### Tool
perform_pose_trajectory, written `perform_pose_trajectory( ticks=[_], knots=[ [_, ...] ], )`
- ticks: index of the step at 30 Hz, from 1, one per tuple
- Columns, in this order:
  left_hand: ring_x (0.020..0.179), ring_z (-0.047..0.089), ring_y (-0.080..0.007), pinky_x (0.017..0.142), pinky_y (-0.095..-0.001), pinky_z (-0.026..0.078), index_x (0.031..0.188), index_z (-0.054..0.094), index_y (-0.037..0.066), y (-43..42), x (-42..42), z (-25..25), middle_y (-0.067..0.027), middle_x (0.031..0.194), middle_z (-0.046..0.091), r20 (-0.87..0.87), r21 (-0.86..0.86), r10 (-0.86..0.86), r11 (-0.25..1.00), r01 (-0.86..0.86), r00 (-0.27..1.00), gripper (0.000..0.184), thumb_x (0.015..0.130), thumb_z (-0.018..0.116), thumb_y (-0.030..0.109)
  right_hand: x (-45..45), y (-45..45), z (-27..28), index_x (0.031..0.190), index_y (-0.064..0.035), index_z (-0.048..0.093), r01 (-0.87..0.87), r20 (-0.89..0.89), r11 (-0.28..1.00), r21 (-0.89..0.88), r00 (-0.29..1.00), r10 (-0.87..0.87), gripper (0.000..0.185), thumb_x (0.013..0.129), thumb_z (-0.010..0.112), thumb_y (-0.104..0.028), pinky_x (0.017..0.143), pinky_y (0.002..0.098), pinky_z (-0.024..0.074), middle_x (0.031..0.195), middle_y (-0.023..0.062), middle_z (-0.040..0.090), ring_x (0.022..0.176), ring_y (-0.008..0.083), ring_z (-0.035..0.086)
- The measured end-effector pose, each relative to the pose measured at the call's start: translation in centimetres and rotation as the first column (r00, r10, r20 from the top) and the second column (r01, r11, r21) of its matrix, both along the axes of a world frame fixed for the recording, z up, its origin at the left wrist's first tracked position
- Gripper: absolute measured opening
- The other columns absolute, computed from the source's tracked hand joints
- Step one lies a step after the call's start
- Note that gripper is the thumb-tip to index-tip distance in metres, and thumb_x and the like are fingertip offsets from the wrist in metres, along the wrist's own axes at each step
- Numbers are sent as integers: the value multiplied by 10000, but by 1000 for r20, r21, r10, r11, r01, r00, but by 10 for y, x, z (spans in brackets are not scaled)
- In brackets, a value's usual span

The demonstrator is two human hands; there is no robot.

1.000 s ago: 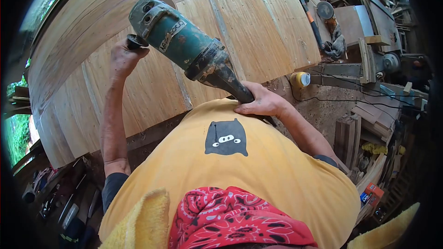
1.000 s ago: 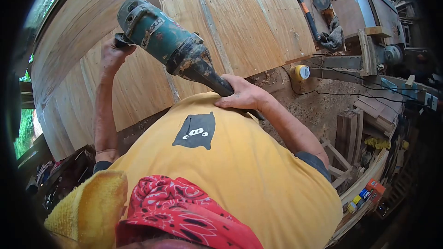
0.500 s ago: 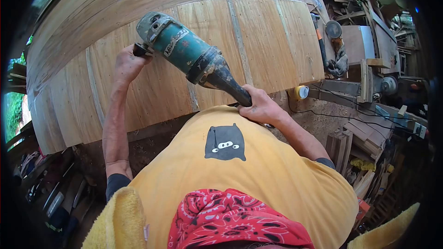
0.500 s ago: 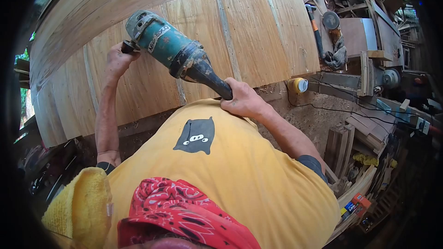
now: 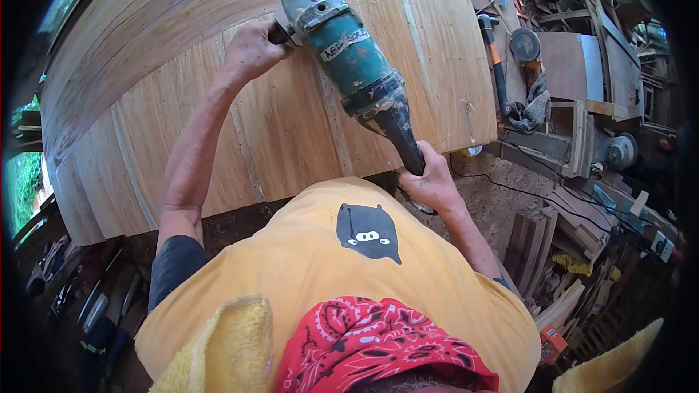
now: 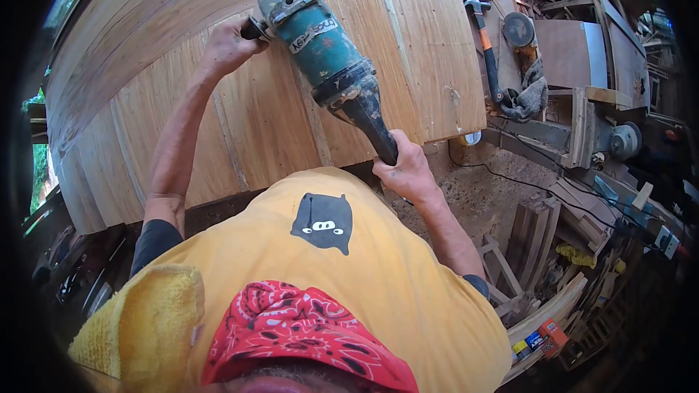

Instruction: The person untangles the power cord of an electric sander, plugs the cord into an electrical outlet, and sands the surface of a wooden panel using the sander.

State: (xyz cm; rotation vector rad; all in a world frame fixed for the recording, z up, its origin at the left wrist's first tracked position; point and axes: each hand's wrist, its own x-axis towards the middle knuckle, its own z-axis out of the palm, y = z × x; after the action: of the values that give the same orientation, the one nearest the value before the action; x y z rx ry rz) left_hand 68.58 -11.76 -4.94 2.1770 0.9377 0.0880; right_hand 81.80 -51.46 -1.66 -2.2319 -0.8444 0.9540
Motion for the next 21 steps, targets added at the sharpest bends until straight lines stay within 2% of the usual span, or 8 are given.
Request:
perform_pose_trajectory(
  ticks=[3, 4, 6, 7, 9, 13, 18, 21],
  knots=[
    [762, 688, -183, 739, -355, 530, 993, 745, 59, -6, 53, -3, -94, 810, 734, 26, 74, -93, 993, 90, 995, 331, 791, 809, 313, 18, -13, -1, 1104, -14, 619, 73, 38, 996, 46, 997, -75, 342, 799, 728, -125, 717, 392, 544, 798, 206, 659, 738, 341, 695],
    [764, 700, -212, 734, -372, 533, 991, 742, 58, -8, 73, -7, -110, 812, 733, 43, 121, -121, 986, 115, 992, 326, 795, 800, 312, 23, -18, -3, 1081, -10, 621, 142, 11, 987, 78, 990, -143, 314, 803, 724, -110, 704, 366, 535, 781, 168, 653, 701, 249, 664],
    [802, 717, -288, 739, -409, 539, 988, 737, 64, -16, 115, -5, -147, 851, 736, 23, 194, -196, 963, 188, 980, 315, 796, 789, 309, 35, -31, -9, 1059, -10, 620, 242, -57, 970, 34, 969, -240, 289, 804, 721, -104, 691, 347, 525, 765, 125, 639, 690, 189, 621],
    [980, 717, -387, 858, -475, 569, 1072, 753, 117, -22, 135, 2, -177, 1022, 752, 7, 184, -238, 955, 233, 971, 287, 821, 661, 221, 43, -37, -12, 1047, -9, 620, 285, -89, 959, 12, 955, -283, 277, 805, 719, -101, 684, 338, 520, 757, 104, 632, 685, 159, 599],
    [1013, 727, -367, 870, -476, 579, 1111, 742, 110, -39, 175, 21, -184, 1038, 756, -116, 310, -292, 897, 314, 949, 297, 840, 649, 187, 55, -48, -19, 1011, -26, 614, 322, -66, 946, 35, 945, -319, 216, 820, 700, -79, 598, 309, 486, 720, 17, 578, 624, 111, 543],
    [1067, 733, -328, 894, -439, 593, 1166, 714, 88, -40, 228, 8, -164, 1115, 754, -98, 430, -364, 824, 369, 926, 286, 891, 668, 151, 73, -28, -1, 1000, -37, 588, 421, -208, 904, 80, 894, -398, 144, 870, 650, -41, 477, 265, 459, 717, -7, 566, 537, 81, 567],
    [1006, 740, -344, 829, -466, 600, 1152, 699, 135, 11, 227, -4, -171, 1061, 754, -71, 487, -278, 828, 277, 958, 248, 914, 630, 125, 90, 21, -4, 998, -44, 558, 345, -231, 933, 99, 920, -315, 168, 878, 674, -68, 475, 270, 465, 669, -14, 563, 516, 87, 563],
    [1004, 737, -358, 828, -480, 596, 1151, 690, 126, 58, 194, -12, -170, 1067, 753, -109, 553, -172, 808, 204, 979, 234, 931, 609, 143, 88, 66, -3, 1174, 23, 568, 219, -230, 976, 4, 950, -212, 317, 880, 662, -54, 515, 272, 477, 747, 11, 583, 557, 100, 575]
  ],
)
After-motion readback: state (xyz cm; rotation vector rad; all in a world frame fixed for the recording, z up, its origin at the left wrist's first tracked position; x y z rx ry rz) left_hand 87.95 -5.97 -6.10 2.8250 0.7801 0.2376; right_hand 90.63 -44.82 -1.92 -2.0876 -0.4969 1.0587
